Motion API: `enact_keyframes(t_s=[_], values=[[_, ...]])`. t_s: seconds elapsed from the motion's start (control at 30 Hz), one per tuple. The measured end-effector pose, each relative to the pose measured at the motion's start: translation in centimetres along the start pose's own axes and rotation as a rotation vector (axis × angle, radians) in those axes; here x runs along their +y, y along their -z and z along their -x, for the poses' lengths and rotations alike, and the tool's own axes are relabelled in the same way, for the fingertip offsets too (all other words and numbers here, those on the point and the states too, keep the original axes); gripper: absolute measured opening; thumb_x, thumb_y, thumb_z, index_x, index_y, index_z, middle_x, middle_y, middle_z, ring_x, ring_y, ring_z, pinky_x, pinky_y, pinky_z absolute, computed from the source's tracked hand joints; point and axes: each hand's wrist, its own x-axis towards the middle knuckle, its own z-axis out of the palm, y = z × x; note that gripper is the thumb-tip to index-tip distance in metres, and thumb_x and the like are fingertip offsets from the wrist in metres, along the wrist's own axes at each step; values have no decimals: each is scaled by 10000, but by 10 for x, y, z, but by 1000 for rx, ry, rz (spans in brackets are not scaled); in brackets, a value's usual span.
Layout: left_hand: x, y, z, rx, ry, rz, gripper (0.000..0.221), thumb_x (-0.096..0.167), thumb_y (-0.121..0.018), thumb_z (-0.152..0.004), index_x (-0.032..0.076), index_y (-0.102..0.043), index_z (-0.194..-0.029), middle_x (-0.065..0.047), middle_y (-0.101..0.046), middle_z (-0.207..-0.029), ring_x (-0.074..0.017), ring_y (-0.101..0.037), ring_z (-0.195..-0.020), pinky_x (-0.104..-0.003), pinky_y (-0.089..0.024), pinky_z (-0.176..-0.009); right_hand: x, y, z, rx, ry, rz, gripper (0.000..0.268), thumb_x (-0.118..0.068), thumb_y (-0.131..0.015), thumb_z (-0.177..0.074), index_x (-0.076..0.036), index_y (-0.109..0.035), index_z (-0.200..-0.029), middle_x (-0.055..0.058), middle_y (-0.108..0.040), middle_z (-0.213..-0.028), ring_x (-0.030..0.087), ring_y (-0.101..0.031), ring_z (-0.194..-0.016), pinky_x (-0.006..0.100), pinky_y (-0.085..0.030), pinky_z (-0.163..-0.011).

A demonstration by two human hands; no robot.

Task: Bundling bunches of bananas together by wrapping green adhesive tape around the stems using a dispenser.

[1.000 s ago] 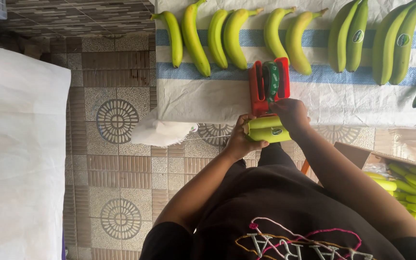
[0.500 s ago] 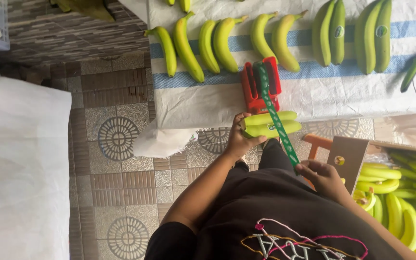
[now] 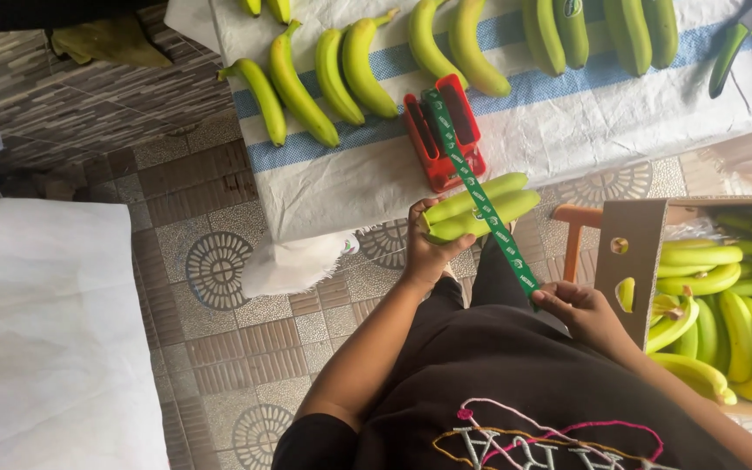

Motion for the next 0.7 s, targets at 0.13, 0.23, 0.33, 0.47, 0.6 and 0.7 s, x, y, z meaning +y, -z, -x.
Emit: enact_keyframes(t_s=[0.13, 0.23, 0.33, 0.47, 0.6, 0.7], values=[[2, -4, 4, 3, 6, 0, 855, 85, -990, -621, 101, -444, -1280, -125, -638, -1290, -197, -675, -1102, -323, -604, -902, 8, -1, -4, 0, -1, 27, 223, -233, -819, -894, -39, -777, -792, 124, -682, -661, 196, -617, -667, 339, -493, -695], [8, -8, 4, 6, 6, 36, 860, 93, -987, -633, 119, -434, -1292, -88, -631, -1294, -161, -665, -1107, -295, -598, -915, 17, -2, -12, 10, -1, 16, 225, -231, -833, -880, -36, -777, -784, 110, -660, -617, 194, -614, -612, 320, -482, -635], [25, -16, 8, 59, 96, 59, 871, 77, -985, -617, 138, -441, -1296, -75, -651, -1228, -173, -678, -1071, -315, -628, -892, 59, -4, -49, 30, 52, 152, 269, -330, -825, -878, -62, -810, -862, 143, -673, -697, 236, -589, -664, 377, -483, -650], [43, -27, 14, 47, 187, 37, 832, 112, -965, -664, 144, -417, -1289, -61, -635, -1204, -155, -678, -1034, -306, -643, -866, 65, -34, -98, 43, 126, 126, 247, -280, -794, -889, -33, -803, -902, 146, -682, -763, 228, -584, -759, 379, -476, -694], [50, -36, 17, 98, 274, 57, 791, 110, -938, -705, 173, -421, -1300, -34, -640, -1168, -139, -689, -1018, -296, -644, -870, 49, -64, -155, 86, 274, 110, 257, -266, -793, -916, -13, -784, -965, 197, -700, -835, 320, -645, -782, 434, -496, -724], [55, -35, 19, 126, 355, 31, 746, 129, -911, -747, 198, -423, -1307, -11, -645, -1154, -120, -693, -1011, -290, -641, -891, 31, -78, -177, 105, 313, 85, 275, -241, -797, -910, 19, -767, -994, 218, -698, -865, 354, -667, -815, 456, -497, -740]])
